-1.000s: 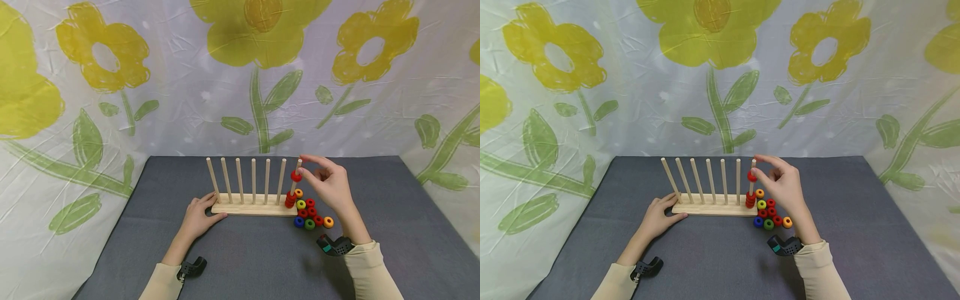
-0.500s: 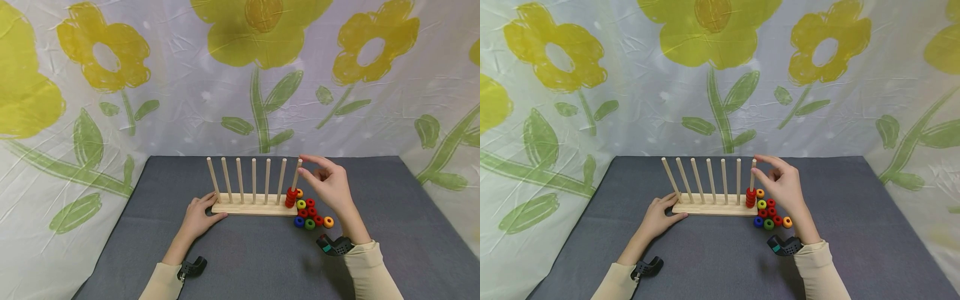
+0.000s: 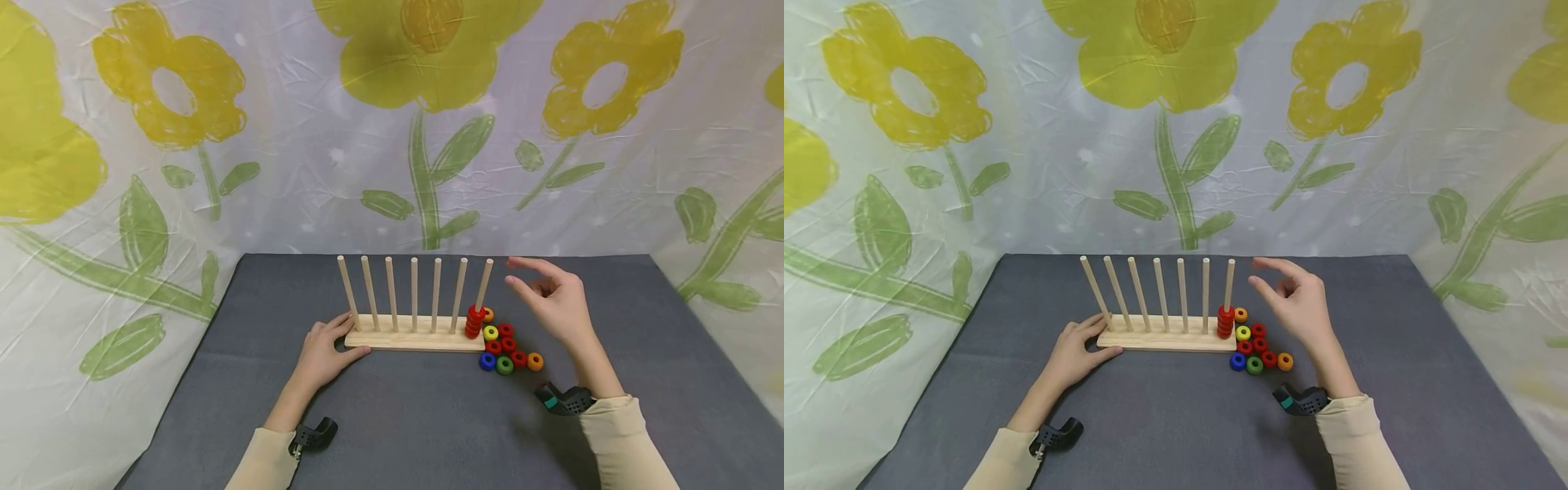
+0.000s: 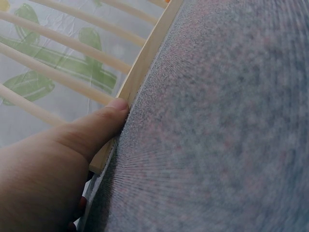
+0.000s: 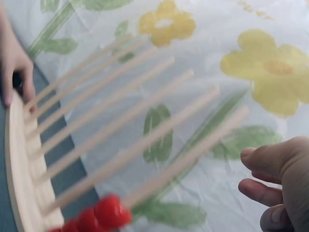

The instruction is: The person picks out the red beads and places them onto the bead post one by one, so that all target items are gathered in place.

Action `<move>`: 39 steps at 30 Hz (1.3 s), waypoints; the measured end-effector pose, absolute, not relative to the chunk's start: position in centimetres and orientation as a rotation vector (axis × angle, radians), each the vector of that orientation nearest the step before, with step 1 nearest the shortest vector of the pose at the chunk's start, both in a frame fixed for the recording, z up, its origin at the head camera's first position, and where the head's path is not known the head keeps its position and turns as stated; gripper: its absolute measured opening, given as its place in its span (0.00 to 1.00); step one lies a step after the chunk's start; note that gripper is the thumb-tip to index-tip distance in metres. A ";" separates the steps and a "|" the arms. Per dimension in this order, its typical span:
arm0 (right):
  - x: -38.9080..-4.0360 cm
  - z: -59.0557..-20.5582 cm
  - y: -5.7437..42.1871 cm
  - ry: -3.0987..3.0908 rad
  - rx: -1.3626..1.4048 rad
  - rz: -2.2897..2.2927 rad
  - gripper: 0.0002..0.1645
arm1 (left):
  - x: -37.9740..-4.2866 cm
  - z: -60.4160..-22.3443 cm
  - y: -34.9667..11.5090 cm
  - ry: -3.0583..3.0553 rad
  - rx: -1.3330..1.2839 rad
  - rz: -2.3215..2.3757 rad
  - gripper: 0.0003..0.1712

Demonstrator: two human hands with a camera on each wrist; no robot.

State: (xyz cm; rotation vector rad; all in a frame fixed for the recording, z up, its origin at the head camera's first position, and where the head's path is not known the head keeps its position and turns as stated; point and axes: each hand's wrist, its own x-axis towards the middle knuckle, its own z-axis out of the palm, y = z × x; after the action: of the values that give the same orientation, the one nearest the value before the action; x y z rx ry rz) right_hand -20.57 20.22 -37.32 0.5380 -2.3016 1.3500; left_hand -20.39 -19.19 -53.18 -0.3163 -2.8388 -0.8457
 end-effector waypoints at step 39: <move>-23.3 -49.1 27.2 -2.536 0.354 1.448 0.21 | -20.5 -53.2 -19.2 -2.855 -0.312 -0.842 0.48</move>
State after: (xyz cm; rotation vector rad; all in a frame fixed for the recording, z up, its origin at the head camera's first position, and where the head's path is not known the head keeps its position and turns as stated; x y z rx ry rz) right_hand -23.33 27.19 -49.14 0.3538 -2.5364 1.4484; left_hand -20.54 -19.22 -53.19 -0.3122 -2.8552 -0.8424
